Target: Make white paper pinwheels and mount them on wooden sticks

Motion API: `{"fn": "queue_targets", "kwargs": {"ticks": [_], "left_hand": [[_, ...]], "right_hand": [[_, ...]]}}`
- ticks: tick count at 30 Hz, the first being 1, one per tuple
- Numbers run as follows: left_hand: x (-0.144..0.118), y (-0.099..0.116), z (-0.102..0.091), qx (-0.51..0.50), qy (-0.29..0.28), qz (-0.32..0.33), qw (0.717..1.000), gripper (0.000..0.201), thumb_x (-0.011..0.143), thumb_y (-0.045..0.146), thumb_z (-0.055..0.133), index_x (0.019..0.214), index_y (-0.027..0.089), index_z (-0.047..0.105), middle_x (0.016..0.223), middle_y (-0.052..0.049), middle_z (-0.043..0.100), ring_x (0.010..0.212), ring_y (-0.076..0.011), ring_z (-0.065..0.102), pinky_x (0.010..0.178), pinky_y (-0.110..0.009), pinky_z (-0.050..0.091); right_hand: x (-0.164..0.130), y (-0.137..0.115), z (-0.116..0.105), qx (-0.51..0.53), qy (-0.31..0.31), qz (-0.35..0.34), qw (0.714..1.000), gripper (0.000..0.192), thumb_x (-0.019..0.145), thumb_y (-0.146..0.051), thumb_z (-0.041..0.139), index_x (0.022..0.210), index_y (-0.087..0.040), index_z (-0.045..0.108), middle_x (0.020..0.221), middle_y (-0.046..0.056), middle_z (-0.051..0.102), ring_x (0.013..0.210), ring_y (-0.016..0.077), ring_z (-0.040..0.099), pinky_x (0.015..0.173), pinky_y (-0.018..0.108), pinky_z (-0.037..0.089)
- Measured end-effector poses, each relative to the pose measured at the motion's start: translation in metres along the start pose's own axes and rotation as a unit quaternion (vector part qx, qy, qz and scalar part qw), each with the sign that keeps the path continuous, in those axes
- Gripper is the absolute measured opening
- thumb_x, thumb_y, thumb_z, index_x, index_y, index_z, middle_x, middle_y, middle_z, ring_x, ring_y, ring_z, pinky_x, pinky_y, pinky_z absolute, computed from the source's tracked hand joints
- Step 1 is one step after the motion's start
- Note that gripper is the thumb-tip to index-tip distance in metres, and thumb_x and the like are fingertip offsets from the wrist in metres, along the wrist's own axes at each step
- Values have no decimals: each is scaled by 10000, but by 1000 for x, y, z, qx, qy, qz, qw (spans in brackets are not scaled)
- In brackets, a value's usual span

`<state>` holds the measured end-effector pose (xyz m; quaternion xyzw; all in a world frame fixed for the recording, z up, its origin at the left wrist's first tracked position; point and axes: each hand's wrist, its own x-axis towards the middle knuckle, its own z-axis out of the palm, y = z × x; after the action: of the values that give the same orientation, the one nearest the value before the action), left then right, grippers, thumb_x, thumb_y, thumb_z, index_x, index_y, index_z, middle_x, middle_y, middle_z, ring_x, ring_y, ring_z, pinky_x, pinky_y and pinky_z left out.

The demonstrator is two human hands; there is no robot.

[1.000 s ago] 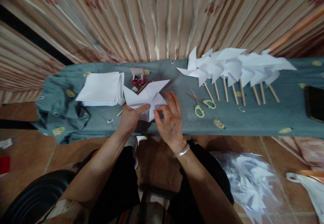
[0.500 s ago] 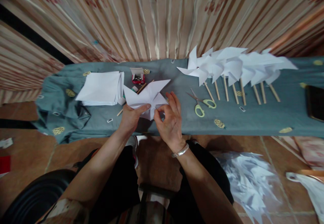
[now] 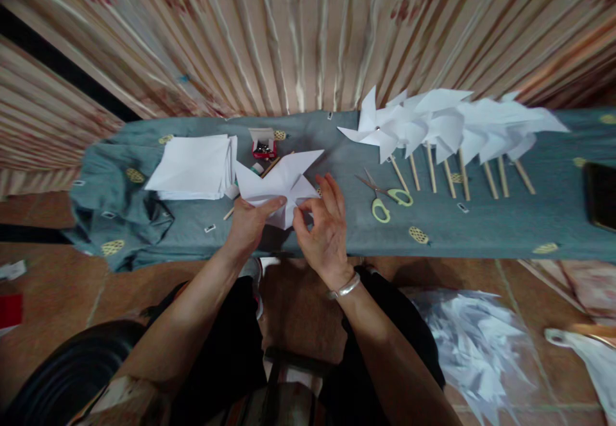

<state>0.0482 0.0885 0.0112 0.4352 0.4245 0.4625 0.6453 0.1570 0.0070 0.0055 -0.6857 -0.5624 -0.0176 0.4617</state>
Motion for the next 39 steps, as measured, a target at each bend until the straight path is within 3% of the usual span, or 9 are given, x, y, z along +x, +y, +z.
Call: {"fn": "queue_targets", "kwargs": {"ticks": [6, 12, 15, 21, 29, 35, 39], "left_hand": [[5, 4, -8, -15, 19, 9, 1000, 315, 520, 252, 830, 790, 132, 722, 847, -57, 758, 746, -183, 684, 782, -327, 545], [18, 31, -34, -1, 106, 54, 993, 348, 471, 260, 861, 762, 123, 727, 752, -50, 748, 700, -183, 678, 760, -326, 551], [28, 43, -53, 2, 137, 99, 986, 365, 501, 255, 843, 823, 120, 735, 768, -49, 753, 736, -190, 690, 780, -324, 554], [40, 54, -79, 21, 182, 170, 968, 438, 512, 257, 813, 924, 131, 737, 840, -58, 767, 880, -230, 711, 874, -357, 555], [55, 63, -106, 19, 228, 198, 953, 535, 512, 256, 816, 1020, 127, 709, 997, -100, 755, 946, -254, 709, 931, -406, 546], [63, 62, -111, 0, 232, 189, 954, 554, 523, 302, 815, 1039, 136, 700, 1033, -115, 749, 983, -264, 702, 925, -411, 552], [62, 63, -111, -27, 221, 169, 960, 510, 519, 264, 817, 1006, 151, 718, 946, -93, 764, 938, -266, 711, 871, -402, 574]], "right_hand": [[1, -3, -17, -28, -22, -37, 999, 81, 898, -245, 585, 945, -201, 634, 1398, 137, 545, 1405, 301, 390, 1120, 534, 390], [2, 16, -22, -44, -4, -7, 999, 152, 906, -294, 578, 987, -192, 656, 1347, 141, 590, 1313, 295, 506, 1079, 518, 432], [2, 25, -16, -36, -19, 22, 999, 187, 915, -295, 551, 1037, -200, 657, 1342, 132, 600, 1216, 267, 592, 1039, 475, 470], [4, 32, 3, -19, -76, 7, 997, 207, 933, -274, 496, 1017, -204, 671, 996, 97, 735, 951, 245, 678, 894, 421, 526], [24, 24, 43, -5, -134, 38, 990, 228, 921, -260, 483, 966, -197, 698, 956, 88, 748, 895, 243, 687, 847, 386, 530], [80, 10, 78, -78, -190, -63, 977, 259, 933, -183, 463, 1007, -170, 710, 1042, 119, 731, 984, 256, 649, 927, 399, 504], [116, 5, 96, -139, -234, -179, 945, 249, 918, -153, 488, 976, -130, 729, 1417, 174, 529, 1307, 298, 462, 1073, 456, 415]]}}
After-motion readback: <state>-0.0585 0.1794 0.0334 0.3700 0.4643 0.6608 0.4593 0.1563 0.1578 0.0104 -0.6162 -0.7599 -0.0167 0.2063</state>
